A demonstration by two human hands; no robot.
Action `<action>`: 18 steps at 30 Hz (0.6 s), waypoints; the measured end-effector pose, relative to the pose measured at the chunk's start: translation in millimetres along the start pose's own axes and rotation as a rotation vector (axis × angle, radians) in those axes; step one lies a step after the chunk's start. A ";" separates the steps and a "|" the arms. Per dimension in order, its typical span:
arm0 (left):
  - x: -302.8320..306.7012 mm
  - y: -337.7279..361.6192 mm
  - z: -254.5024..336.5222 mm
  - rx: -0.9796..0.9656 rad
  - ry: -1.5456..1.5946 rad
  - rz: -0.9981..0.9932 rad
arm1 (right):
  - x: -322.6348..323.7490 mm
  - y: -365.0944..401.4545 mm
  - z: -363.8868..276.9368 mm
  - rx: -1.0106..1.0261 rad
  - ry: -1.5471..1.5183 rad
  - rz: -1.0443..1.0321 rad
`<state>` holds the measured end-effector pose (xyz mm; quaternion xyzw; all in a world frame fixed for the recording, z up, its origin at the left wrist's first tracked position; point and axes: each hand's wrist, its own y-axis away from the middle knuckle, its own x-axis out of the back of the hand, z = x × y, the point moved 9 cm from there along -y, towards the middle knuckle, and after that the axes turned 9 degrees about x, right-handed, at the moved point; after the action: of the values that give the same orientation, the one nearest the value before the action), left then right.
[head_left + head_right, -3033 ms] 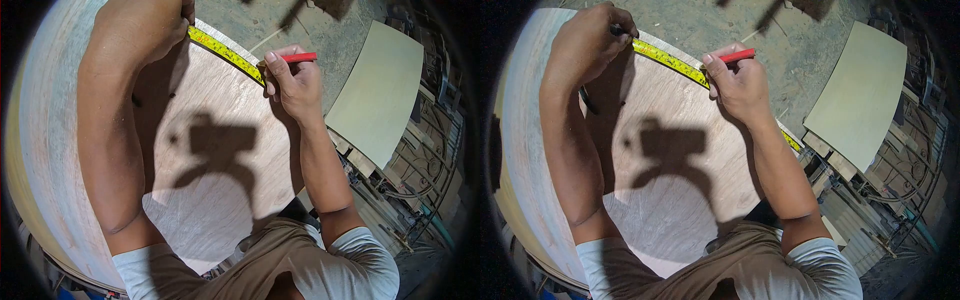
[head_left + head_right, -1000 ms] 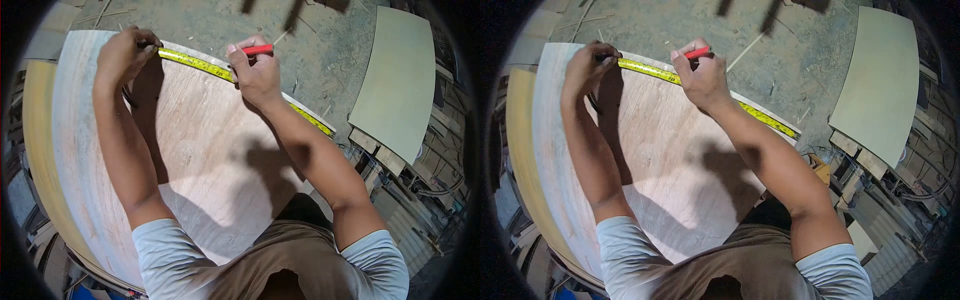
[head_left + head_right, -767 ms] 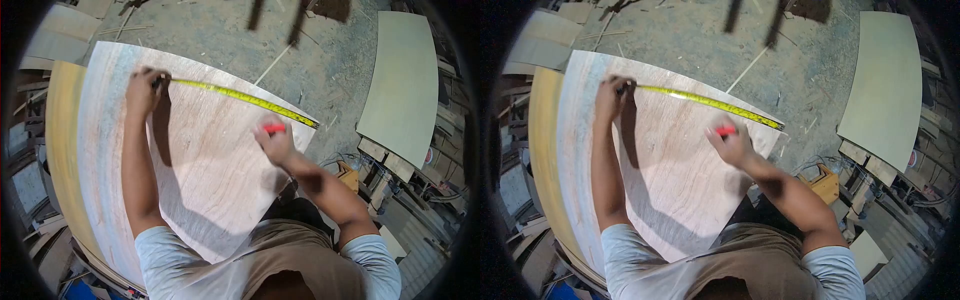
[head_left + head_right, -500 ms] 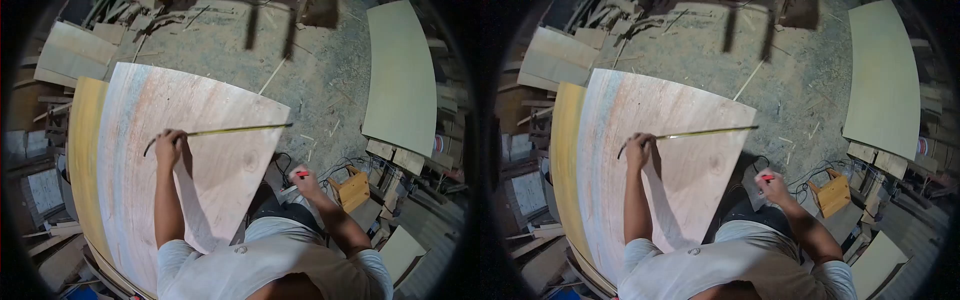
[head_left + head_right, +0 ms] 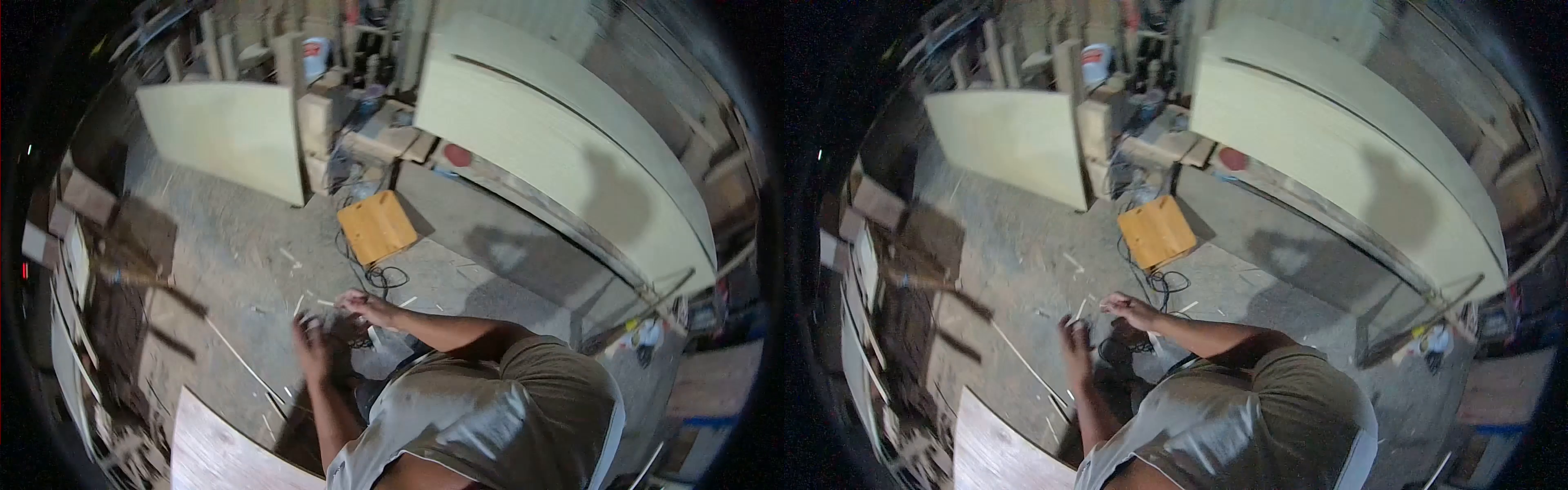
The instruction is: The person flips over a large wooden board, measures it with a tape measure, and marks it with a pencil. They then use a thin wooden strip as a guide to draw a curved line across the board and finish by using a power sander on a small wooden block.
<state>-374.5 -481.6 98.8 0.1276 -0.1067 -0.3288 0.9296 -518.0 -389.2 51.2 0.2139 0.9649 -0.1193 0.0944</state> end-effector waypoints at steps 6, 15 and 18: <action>-191.8 56.6 161.2 -0.418 -0.172 -0.199 | 210.2 66.9 -120.5 -0.095 -0.755 0.831; -51.1 116.3 -11.8 -0.102 -0.584 0.127 | 617.1 92.4 -478.7 0.304 1.398 1.247; -20.7 188.5 -45.3 0.047 -0.633 0.299 | 821.0 92.5 -472.3 0.119 1.989 1.075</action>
<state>-267.3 -319.2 111.6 0.0237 -0.4145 -0.2099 0.8852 -1270.9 140.4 292.6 0.6051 0.3871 0.1140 -0.6863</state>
